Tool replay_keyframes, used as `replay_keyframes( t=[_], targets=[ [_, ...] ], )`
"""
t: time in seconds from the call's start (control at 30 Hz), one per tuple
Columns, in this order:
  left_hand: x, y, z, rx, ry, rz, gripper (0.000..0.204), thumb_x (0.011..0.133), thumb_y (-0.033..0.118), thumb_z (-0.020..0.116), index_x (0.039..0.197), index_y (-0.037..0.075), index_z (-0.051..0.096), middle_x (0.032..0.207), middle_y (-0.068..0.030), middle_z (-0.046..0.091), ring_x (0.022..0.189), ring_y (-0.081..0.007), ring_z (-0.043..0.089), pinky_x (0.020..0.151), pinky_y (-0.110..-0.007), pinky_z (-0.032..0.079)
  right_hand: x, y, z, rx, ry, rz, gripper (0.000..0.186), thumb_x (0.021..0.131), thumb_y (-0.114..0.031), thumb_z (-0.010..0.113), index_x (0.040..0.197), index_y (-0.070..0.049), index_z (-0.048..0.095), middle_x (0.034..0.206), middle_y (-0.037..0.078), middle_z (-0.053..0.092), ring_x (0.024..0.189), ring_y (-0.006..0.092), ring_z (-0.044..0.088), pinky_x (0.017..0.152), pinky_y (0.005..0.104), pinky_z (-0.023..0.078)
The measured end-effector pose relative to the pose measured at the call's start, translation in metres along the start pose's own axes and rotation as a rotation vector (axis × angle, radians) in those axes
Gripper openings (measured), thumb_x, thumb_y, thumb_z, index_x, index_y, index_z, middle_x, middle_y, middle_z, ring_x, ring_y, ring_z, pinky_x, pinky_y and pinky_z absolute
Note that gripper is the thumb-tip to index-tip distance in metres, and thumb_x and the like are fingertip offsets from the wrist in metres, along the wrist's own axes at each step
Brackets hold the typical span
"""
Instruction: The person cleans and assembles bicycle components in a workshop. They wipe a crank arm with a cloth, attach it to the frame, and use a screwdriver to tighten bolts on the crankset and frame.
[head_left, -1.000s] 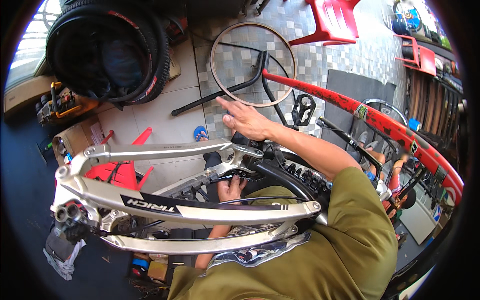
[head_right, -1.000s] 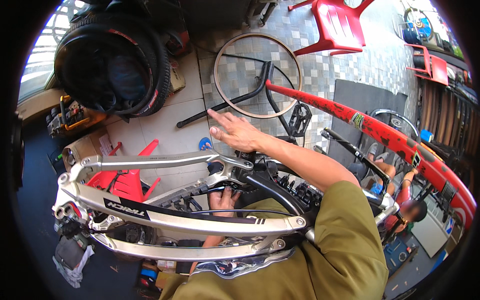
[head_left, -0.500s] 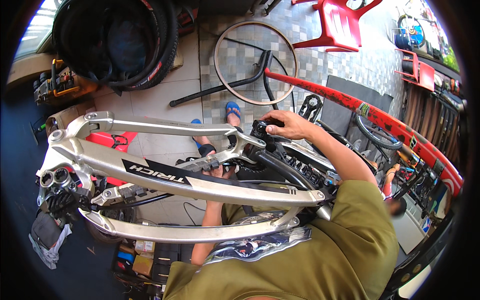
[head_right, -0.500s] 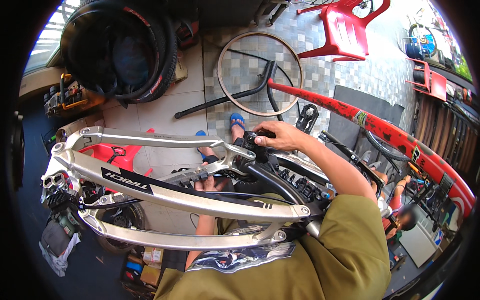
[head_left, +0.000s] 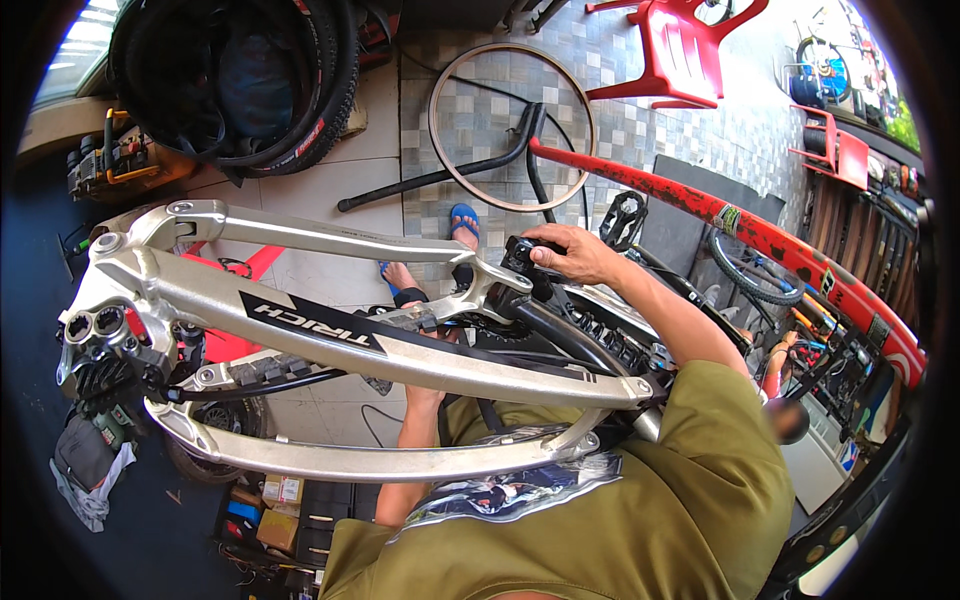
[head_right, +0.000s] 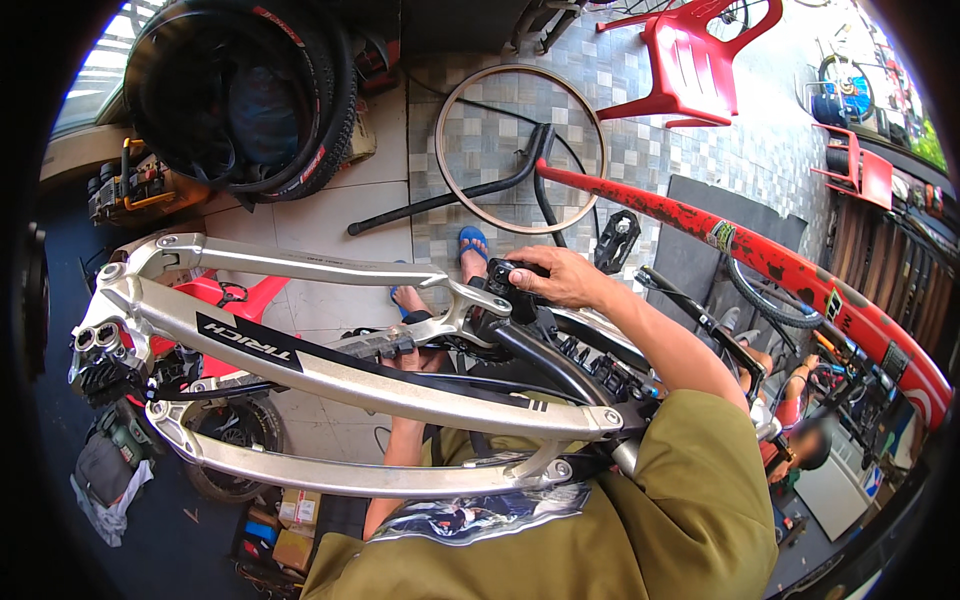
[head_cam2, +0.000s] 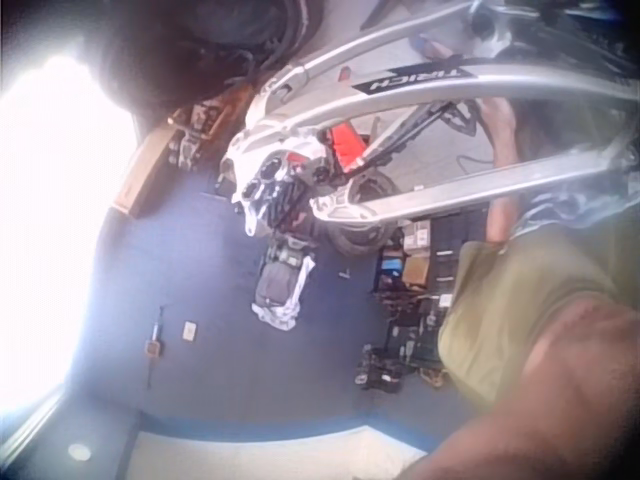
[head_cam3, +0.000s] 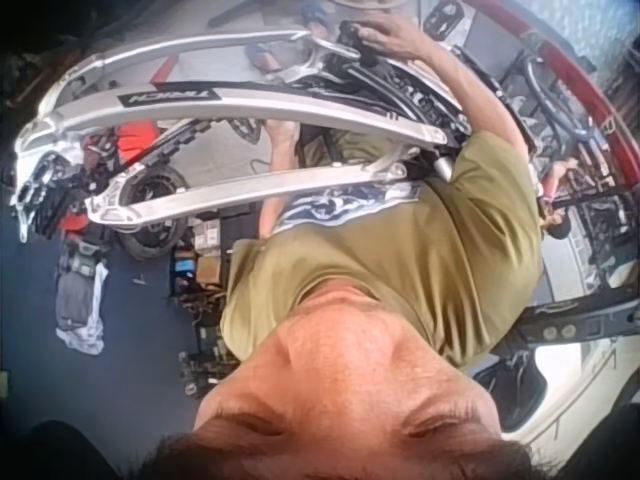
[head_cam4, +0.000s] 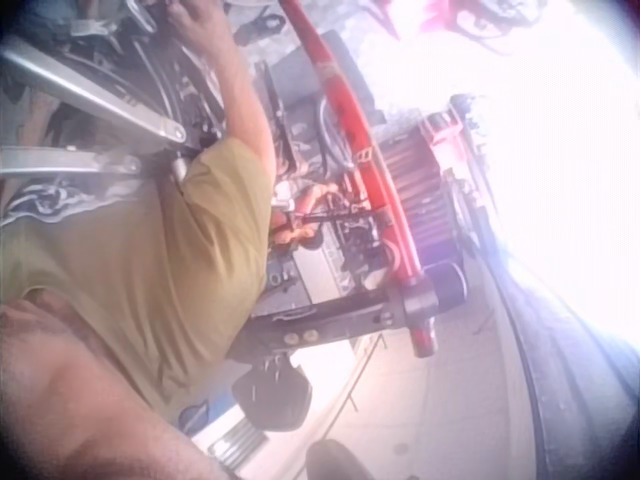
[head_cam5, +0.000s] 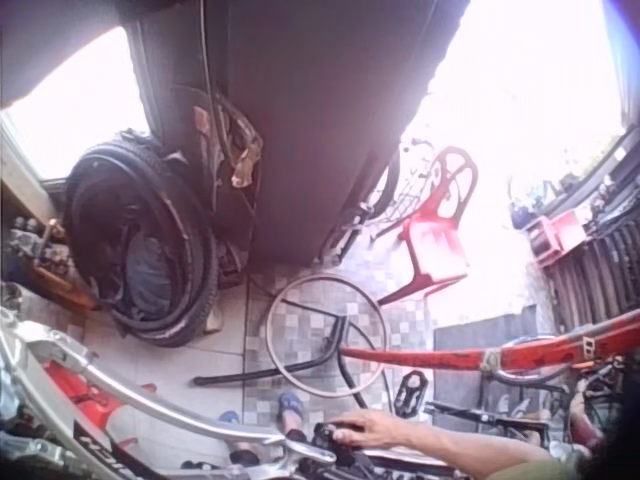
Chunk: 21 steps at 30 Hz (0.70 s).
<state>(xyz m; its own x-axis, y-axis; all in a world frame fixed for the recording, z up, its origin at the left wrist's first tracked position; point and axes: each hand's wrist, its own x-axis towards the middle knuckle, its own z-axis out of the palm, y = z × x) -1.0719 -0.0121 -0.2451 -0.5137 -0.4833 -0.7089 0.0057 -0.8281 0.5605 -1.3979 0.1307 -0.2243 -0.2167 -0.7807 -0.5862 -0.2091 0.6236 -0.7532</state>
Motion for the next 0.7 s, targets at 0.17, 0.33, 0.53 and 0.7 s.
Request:
replay_keyframes(
  t=[0.17, 0.33, 0.53, 0.7],
  targets=[
    [0.002, -0.006, -0.004, -0.026, 0.038, -0.014, 0.061, 0.107, 0.027, 0.066, 0.159, 0.012, 0.036, 0.152, -0.0161, 0.049, 0.126, -0.0368, 0.064, 0.104, -0.053, 0.06, 0.002, -0.007, -0.007, 0.046, -0.034, 0.014, 0.06, 0.105, -0.056, 0.058, 0.138, -0.006, 0.065, 0.126, 0.022, 0.071, 0.12, 0.0391, 0.066, 0.103, 0.0458, 0.051],
    [0.002, -0.004, -0.004, 0.036, 0.052, -0.014, 0.064, 0.107, 0.028, 0.066, 0.16, 0.013, 0.034, 0.152, -0.0161, 0.049, 0.125, -0.0367, 0.064, 0.102, -0.052, 0.061, 0.001, -0.001, 0.001, 0.032, 0.012, 0.014, 0.061, 0.105, -0.056, 0.058, 0.138, -0.005, 0.065, 0.127, 0.022, 0.071, 0.12, 0.0389, 0.066, 0.103, 0.046, 0.051],
    [0.002, -0.003, -0.005, 0.028, 0.022, 0.009, 0.063, 0.107, 0.03, 0.065, 0.16, 0.015, 0.034, 0.152, -0.0144, 0.049, 0.125, -0.0351, 0.064, 0.099, -0.05, 0.062, 0.0, -0.003, 0.002, 0.034, 0.021, 0.018, 0.061, 0.104, -0.056, 0.059, 0.137, -0.005, 0.066, 0.127, 0.022, 0.071, 0.12, 0.0388, 0.066, 0.103, 0.0456, 0.051],
    [0.003, -0.001, -0.005, 0.2, -0.081, 0.11, 0.06, 0.108, 0.03, 0.063, 0.159, 0.016, 0.035, 0.152, -0.012, 0.05, 0.126, -0.0346, 0.064, 0.097, -0.049, 0.064, 0.0, -0.014, -0.004, 0.051, -0.001, 0.04, 0.061, 0.104, -0.056, 0.059, 0.136, -0.005, 0.067, 0.126, 0.022, 0.071, 0.119, 0.0385, 0.067, 0.103, 0.0447, 0.051]
  ],
)
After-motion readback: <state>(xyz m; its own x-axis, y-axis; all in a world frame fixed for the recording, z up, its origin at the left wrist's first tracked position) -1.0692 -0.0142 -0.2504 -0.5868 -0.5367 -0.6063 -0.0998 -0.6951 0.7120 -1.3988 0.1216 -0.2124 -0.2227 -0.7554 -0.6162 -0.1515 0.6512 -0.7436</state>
